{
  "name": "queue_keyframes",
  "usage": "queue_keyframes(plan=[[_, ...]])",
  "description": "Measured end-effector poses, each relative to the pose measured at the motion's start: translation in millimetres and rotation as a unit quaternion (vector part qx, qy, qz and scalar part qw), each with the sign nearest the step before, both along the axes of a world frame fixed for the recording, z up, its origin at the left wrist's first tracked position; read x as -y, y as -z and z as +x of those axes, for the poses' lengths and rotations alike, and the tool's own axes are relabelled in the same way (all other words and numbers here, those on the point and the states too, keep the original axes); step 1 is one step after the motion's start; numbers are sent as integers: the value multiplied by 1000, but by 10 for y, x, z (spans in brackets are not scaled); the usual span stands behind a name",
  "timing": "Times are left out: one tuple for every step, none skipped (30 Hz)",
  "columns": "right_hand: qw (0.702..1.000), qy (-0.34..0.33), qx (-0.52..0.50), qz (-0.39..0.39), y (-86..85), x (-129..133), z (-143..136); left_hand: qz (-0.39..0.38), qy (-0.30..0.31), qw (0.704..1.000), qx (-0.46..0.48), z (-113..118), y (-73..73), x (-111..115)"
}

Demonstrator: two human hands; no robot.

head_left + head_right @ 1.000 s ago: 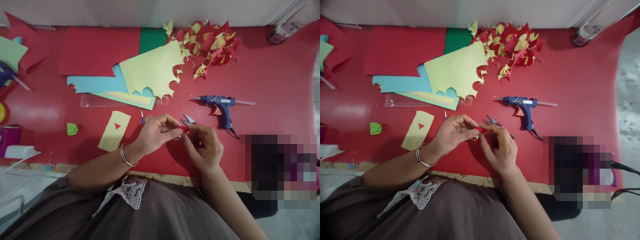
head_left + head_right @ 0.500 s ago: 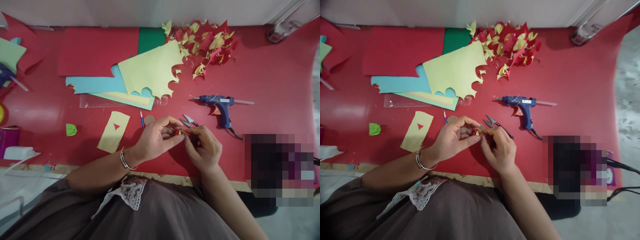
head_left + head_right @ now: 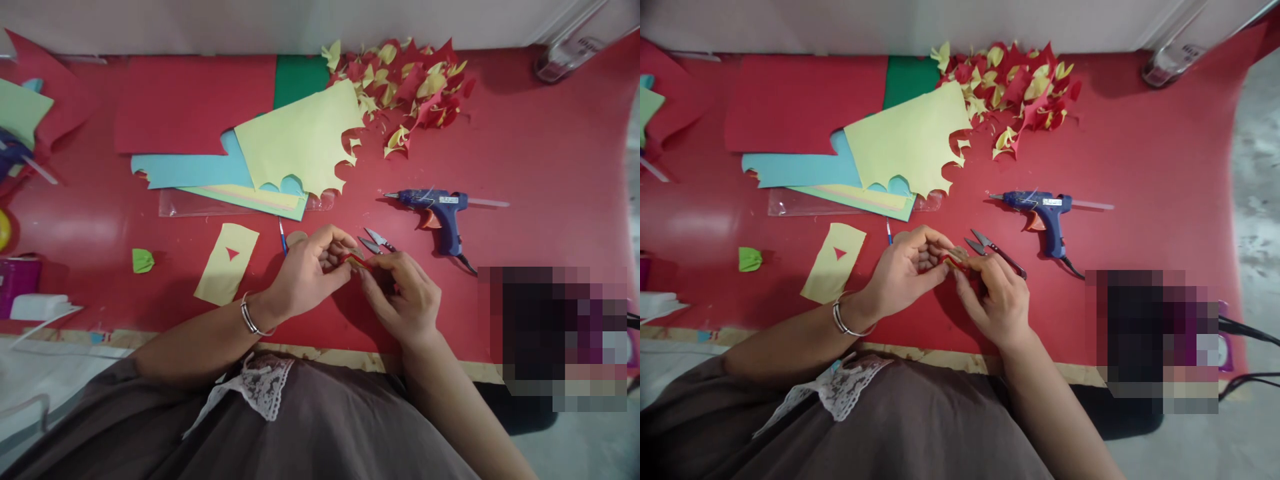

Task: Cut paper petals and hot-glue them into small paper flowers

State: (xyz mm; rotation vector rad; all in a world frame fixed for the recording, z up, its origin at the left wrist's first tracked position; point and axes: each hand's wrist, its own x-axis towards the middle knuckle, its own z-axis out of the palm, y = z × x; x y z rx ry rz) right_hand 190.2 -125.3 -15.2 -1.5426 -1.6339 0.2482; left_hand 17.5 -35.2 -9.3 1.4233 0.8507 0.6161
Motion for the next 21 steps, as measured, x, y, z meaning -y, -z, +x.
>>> queue_keyframes(plan=[[1000,-1,-6,-1,-5,3,4,2,2,1000,2,-3,4,-14],[1000,-3,-12,-1,-11,6,8,1,8,1000,5,-7,5,-26],[1000,-4,-16,-2,-17,9,11,-1,14,1000,10,-10,4,-38],[1000,-5,-20,-3,-23,11,13,-4,19,1000,17,-12,3,-48],[1000,-6,-24,-6,-31,13,15,-8,22,999,25,-15,2,-58],[1000,-6,-28,-10,-39,14,15,-13,28,999,34,-19,2,-68],[999,-6,-33,-11,-49,15,15,-20,35,998,44,-22,4,-78],[999,-4,-38,-11,-61,15,15,-27,43,997,55,-26,9,-89],[999,-1,-43,-9,-73,15,14,-32,51,996,64,-30,16,-99],[999,2,-48,-9,-85,14,13,-35,57,995,69,-35,27,-109],[998,7,-53,-13,-97,14,12,-36,61,995,72,-40,40,-118],[998,12,-59,-18,-106,14,12,-34,64,995,75,-45,56,-126],[997,18,-65,-26,-111,15,13,-30,69,994,80,-50,74,-133],[997,22,-72,-33,-112,18,15,-25,78,993,88,-56,92,-139],[996,26,-80,-38,-109,23,17,-21,89,991,99,-62,109,-143],[995,31,-89,-42,-100,29,20,-16,99,989,111,-68,124,-146],[994,35,-97,-45,-89,37,23,-11,107,987,122,-74,134,-147],[992,41,-106,-49,-75,46,27,-4,112,985,130,-79,137,-148],[991,48,-114,-55,-62,56,31,4,116,984,134,-84,133,-148],[989,56,-123,-61,-51,65,35,18,119,983,139,-87,122,-147],[987,63,-131,-68,-44,73,39,38,124,981,144,-88,103,-146]])
